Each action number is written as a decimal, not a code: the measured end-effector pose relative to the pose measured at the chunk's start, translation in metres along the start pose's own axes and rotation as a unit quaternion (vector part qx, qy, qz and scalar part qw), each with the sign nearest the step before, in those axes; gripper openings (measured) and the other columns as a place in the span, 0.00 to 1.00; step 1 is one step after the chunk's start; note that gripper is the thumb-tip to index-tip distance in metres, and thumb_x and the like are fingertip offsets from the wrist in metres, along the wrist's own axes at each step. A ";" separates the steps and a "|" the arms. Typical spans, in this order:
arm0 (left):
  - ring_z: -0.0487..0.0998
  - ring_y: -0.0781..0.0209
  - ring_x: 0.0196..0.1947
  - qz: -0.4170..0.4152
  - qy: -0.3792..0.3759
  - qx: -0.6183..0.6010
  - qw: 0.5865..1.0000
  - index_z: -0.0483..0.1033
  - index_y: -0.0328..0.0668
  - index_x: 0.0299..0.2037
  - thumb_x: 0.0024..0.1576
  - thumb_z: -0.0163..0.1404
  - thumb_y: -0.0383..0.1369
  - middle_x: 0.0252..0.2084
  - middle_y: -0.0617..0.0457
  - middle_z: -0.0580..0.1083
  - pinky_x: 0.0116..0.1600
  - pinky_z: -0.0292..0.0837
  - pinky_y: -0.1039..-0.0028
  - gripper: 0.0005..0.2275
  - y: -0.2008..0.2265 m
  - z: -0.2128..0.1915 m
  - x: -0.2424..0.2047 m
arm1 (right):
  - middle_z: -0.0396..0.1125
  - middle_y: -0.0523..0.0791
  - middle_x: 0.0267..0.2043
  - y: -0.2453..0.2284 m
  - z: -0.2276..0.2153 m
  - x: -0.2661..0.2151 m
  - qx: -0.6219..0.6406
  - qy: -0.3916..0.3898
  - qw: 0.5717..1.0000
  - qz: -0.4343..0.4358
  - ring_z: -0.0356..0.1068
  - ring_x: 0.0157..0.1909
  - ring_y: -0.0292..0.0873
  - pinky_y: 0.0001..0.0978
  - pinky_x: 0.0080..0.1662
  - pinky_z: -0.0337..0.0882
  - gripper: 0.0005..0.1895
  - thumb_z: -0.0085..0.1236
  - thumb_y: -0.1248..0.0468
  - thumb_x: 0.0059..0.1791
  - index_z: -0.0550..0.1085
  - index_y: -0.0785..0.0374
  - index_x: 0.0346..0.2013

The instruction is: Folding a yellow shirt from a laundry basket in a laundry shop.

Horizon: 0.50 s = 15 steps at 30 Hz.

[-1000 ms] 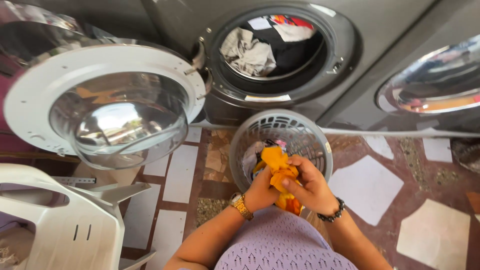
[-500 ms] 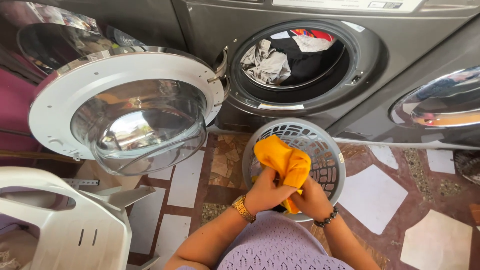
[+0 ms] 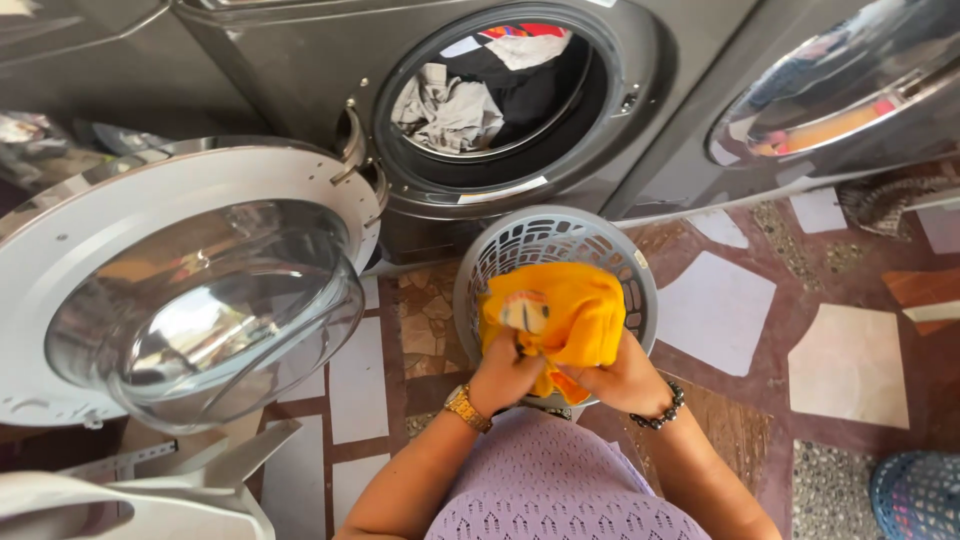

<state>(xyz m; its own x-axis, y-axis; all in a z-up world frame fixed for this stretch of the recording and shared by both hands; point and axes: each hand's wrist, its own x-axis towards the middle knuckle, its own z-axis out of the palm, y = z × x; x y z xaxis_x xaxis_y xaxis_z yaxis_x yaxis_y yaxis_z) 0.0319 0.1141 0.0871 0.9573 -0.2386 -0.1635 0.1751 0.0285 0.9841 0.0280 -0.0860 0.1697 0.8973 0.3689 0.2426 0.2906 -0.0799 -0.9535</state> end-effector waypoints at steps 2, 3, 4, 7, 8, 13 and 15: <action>0.73 0.58 0.34 0.028 0.025 -0.012 0.999 0.71 0.35 0.38 0.51 0.52 0.25 0.29 0.49 0.71 0.43 0.72 0.65 0.06 0.023 -0.008 0.003 | 0.73 0.49 0.38 0.010 -0.003 0.002 -0.055 0.020 0.998 -0.032 0.72 0.43 0.45 0.44 0.48 0.73 0.12 0.68 0.69 0.44 0.80 0.65 0.42; 0.73 0.56 0.40 0.057 0.057 -0.025 0.996 0.68 0.33 0.41 0.54 0.50 0.25 0.33 0.44 0.72 0.48 0.71 0.62 0.07 0.034 -0.012 0.004 | 0.71 0.47 0.46 0.015 -0.004 0.002 -0.109 0.033 0.991 -0.065 0.70 0.51 0.47 0.44 0.56 0.68 0.17 0.71 0.67 0.43 0.81 0.64 0.46; 0.73 0.56 0.40 0.057 0.052 -0.024 0.997 0.68 0.33 0.41 0.54 0.50 0.25 0.33 0.44 0.72 0.48 0.71 0.62 0.07 0.030 -0.011 0.007 | 0.71 0.47 0.46 0.018 -0.004 -0.002 -0.110 0.039 0.991 -0.064 0.70 0.51 0.47 0.44 0.56 0.68 0.17 0.71 0.67 0.43 0.81 0.64 0.46; 0.71 0.56 0.51 0.060 0.060 -0.064 0.994 0.67 0.31 0.49 0.60 0.49 0.31 0.44 0.41 0.72 0.59 0.67 0.58 0.12 0.033 -0.005 0.010 | 0.67 0.63 0.60 0.037 0.001 -0.019 -0.053 -0.025 0.988 0.143 0.64 0.65 0.66 0.63 0.61 0.63 0.41 0.73 0.65 0.41 0.65 0.74 0.65; 0.71 0.57 0.52 0.065 0.032 -0.075 0.995 0.69 0.33 0.49 0.61 0.51 0.34 0.44 0.43 0.73 0.60 0.67 0.57 0.12 0.045 -0.002 0.009 | 0.67 0.63 0.59 0.050 0.006 -0.025 -0.077 -0.045 0.985 0.146 0.64 0.64 0.67 0.64 0.60 0.63 0.43 0.74 0.64 0.40 0.64 0.73 0.66; 0.71 0.67 0.46 0.135 -0.026 -0.101 0.985 0.69 0.38 0.43 0.60 0.56 0.31 0.35 0.53 0.71 0.53 0.70 0.69 0.09 0.065 0.000 0.010 | 0.78 0.54 0.36 0.083 0.020 -0.039 -0.075 -0.034 0.973 0.215 0.79 0.40 0.56 0.49 0.43 0.77 0.14 0.65 0.66 0.44 0.80 0.66 0.43; 0.73 0.62 0.44 0.168 -0.070 -0.056 0.982 0.67 0.36 0.44 0.58 0.58 0.33 0.35 0.50 0.72 0.51 0.72 0.65 0.13 0.062 -0.008 0.017 | 0.79 0.50 0.31 0.091 0.019 -0.041 -0.026 0.008 0.975 0.219 0.78 0.33 0.43 0.41 0.39 0.78 0.11 0.58 0.71 0.45 0.82 0.64 0.40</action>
<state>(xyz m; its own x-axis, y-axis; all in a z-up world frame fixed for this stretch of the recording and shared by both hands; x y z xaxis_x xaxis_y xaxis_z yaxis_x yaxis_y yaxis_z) 0.0607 0.1200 0.1444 0.9261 -0.3273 0.1877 -0.1132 0.2334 0.9658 0.0117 -0.0909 0.0693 0.9440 0.2742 -0.1835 -0.1063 -0.2740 -0.9558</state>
